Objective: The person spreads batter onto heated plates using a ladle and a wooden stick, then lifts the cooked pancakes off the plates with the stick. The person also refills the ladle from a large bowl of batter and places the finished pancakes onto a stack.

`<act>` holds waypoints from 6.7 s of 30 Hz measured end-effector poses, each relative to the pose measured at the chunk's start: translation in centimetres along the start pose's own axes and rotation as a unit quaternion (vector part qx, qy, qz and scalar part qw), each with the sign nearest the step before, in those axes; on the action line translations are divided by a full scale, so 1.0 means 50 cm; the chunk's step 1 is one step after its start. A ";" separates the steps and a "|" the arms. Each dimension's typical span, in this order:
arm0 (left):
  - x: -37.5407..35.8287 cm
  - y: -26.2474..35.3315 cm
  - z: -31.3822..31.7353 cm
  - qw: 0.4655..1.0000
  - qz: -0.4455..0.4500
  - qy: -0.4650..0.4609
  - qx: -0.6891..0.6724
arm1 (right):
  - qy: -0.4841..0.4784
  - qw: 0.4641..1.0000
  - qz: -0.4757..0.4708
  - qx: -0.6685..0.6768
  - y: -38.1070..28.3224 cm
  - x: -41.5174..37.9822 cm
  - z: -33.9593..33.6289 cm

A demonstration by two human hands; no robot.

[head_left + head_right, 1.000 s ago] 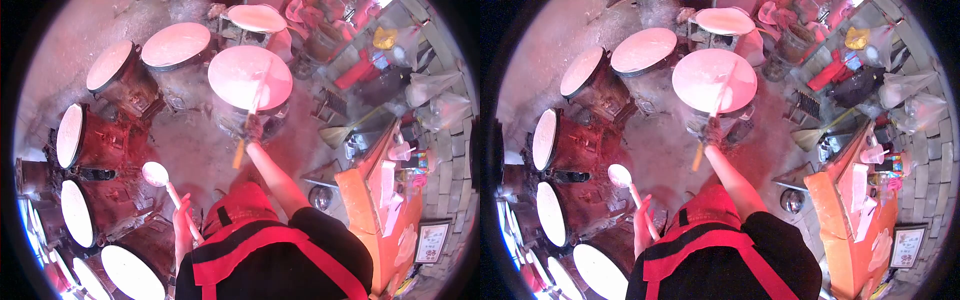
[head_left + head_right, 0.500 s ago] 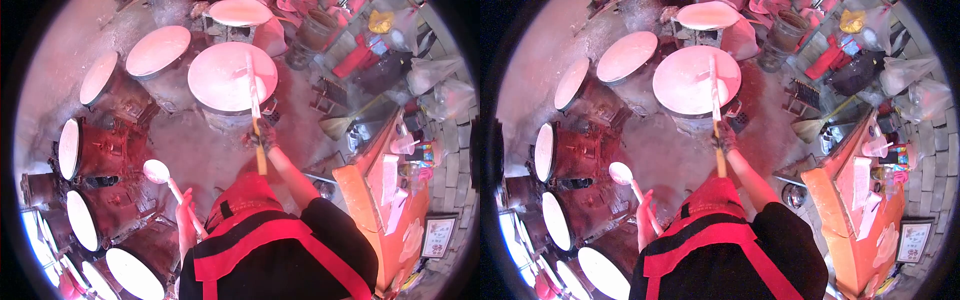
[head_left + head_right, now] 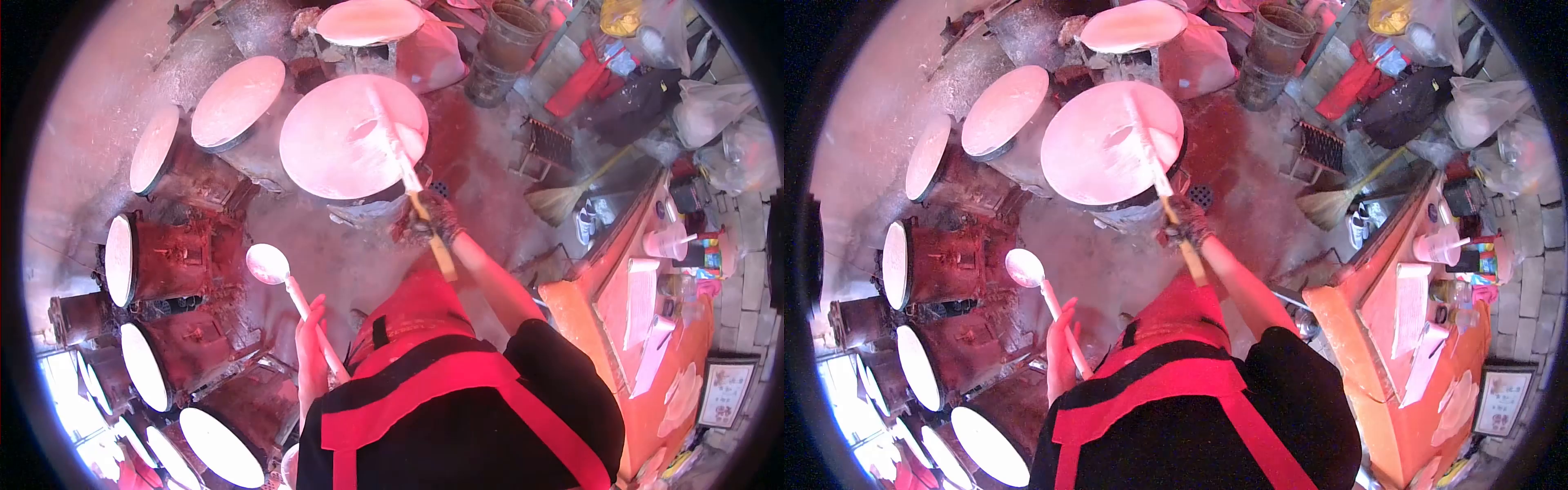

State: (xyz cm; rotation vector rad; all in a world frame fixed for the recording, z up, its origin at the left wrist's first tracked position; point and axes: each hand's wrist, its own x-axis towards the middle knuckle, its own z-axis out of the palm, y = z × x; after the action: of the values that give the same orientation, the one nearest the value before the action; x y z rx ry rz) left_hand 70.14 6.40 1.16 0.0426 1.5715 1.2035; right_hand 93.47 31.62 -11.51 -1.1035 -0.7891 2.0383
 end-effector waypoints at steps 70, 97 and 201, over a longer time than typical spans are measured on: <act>0.160 0.293 0.157 0.934 -0.133 -0.268 -0.194 | 0.086 0.959 -0.203 -0.177 -0.018 0.034 0.037; 0.005 0.098 -0.727 0.782 0.141 0.206 -0.571 | -0.397 0.535 -0.376 -0.644 0.416 0.207 1.000; -0.130 0.142 -0.539 0.095 0.376 0.546 -0.742 | -0.880 -0.129 -0.121 -0.441 1.020 -0.419 1.611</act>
State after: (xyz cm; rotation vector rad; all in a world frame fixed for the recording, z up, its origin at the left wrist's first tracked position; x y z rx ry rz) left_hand 48.79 -11.60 7.50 1.0541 0.0515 -1.8405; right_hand 17.99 -29.81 -4.04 -1.5925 1.6594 -0.2457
